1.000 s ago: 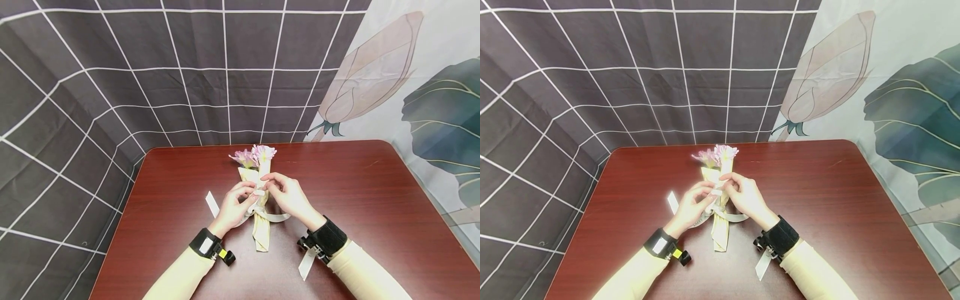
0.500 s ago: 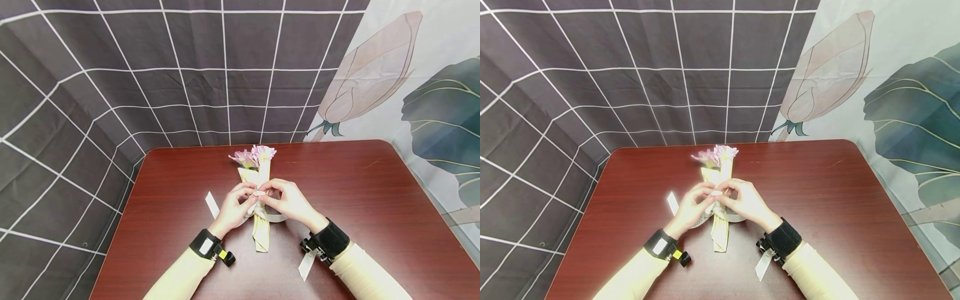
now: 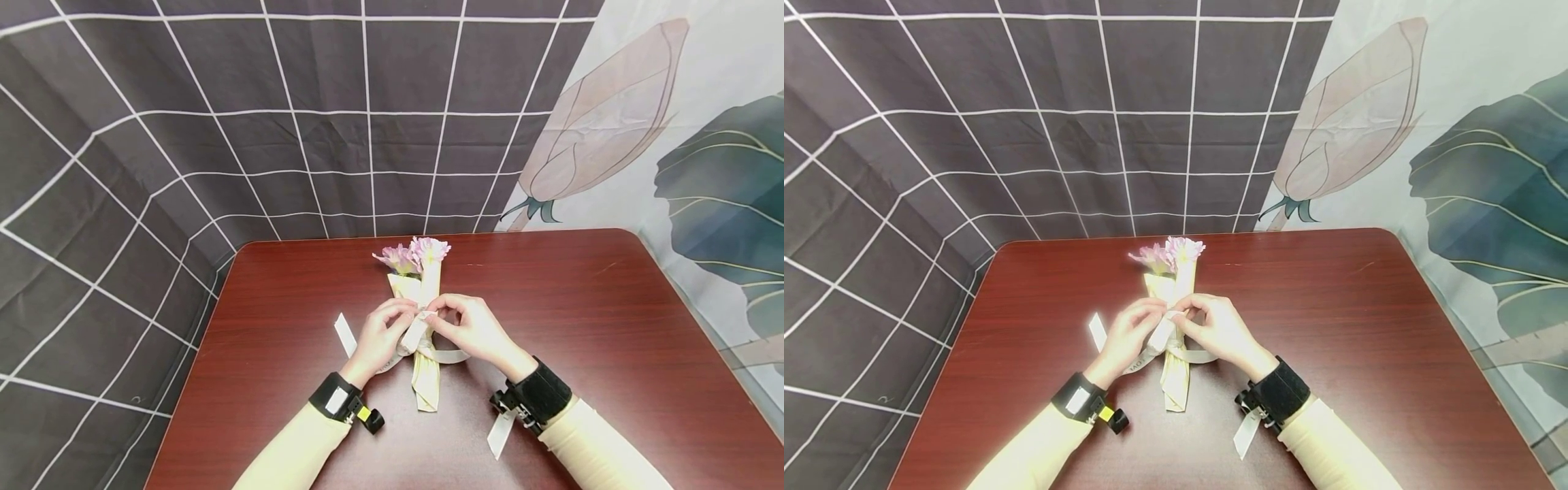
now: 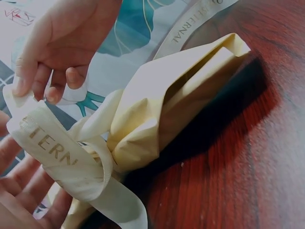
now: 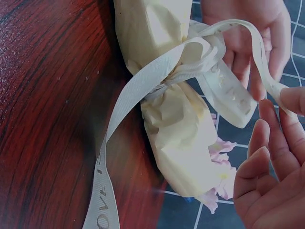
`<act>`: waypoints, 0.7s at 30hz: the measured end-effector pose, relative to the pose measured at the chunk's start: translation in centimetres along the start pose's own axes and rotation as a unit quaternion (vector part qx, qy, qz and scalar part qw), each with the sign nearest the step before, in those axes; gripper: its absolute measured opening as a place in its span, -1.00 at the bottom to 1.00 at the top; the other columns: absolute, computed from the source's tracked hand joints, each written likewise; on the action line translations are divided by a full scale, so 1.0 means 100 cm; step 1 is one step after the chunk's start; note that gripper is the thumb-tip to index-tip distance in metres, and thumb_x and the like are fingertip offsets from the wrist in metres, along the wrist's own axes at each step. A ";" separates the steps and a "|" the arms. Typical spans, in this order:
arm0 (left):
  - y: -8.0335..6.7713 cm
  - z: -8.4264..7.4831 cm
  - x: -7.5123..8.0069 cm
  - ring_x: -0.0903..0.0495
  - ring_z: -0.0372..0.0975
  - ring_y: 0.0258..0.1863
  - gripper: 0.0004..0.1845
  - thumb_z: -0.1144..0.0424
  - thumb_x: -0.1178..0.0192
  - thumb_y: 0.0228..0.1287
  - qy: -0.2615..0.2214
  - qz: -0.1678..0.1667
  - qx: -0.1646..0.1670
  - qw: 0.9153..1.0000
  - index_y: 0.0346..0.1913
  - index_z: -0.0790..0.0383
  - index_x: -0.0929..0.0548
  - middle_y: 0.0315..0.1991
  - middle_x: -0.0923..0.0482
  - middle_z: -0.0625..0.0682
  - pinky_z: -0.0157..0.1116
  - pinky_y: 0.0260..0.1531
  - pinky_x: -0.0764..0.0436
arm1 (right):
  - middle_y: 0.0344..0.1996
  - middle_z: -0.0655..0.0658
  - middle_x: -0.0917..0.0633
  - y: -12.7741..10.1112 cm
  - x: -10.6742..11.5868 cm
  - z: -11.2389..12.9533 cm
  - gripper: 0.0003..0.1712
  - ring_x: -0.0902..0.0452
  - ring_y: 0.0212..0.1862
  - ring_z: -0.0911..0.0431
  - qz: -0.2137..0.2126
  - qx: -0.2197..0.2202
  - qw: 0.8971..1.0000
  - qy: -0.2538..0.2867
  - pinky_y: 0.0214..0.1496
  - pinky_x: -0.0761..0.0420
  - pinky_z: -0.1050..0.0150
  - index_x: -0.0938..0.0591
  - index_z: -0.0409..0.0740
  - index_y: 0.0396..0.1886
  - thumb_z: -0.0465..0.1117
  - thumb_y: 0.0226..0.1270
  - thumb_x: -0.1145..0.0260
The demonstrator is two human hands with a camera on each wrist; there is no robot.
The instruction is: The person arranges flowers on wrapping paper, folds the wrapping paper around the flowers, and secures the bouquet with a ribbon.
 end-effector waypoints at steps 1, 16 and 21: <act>0.001 0.002 -0.001 -0.54 -0.13 0.05 -0.82 0.36 -0.13 0.33 0.005 -0.009 0.001 1.000 -0.14 0.34 -0.69 -0.03 -0.60 0.14 -0.29 -0.04 -0.55 | -0.53 0.23 -0.59 0.000 0.000 0.000 -0.93 -0.35 -0.63 0.19 0.002 0.001 1.000 0.001 -0.61 -0.31 0.37 -0.64 0.26 -0.33 -0.08 0.23 -0.35; 0.017 0.043 -0.008 -0.67 -0.23 -0.40 -0.55 0.30 -0.33 0.15 -0.015 -0.036 0.062 0.997 0.12 0.20 -0.50 -0.32 -0.66 0.04 -0.35 -0.40 -0.62 | -0.49 0.23 -0.68 -0.001 -0.002 0.003 -0.95 -0.36 -0.66 0.10 0.010 -0.023 1.000 0.012 -0.63 -0.31 0.35 -0.61 0.22 -0.31 -0.09 0.26 -0.32; 0.014 0.046 -0.003 -0.66 -0.30 -0.43 -0.70 0.16 -0.32 0.18 0.016 -0.051 0.069 0.996 -0.02 0.08 -0.67 -0.39 -0.68 -0.06 -0.39 -0.43 -0.59 | -0.51 0.23 -0.64 -0.004 0.001 -0.002 -0.96 -0.39 -0.60 0.20 -0.026 -0.033 0.999 0.005 -0.59 -0.35 0.37 -0.61 0.18 -0.33 -0.03 0.28 -0.31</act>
Point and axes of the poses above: each hand's wrist, its own y-axis towards the middle knuckle, its own x-axis out of the back of the hand, z = x × y, the point moved 2 cm from there along y, towards the middle knuckle
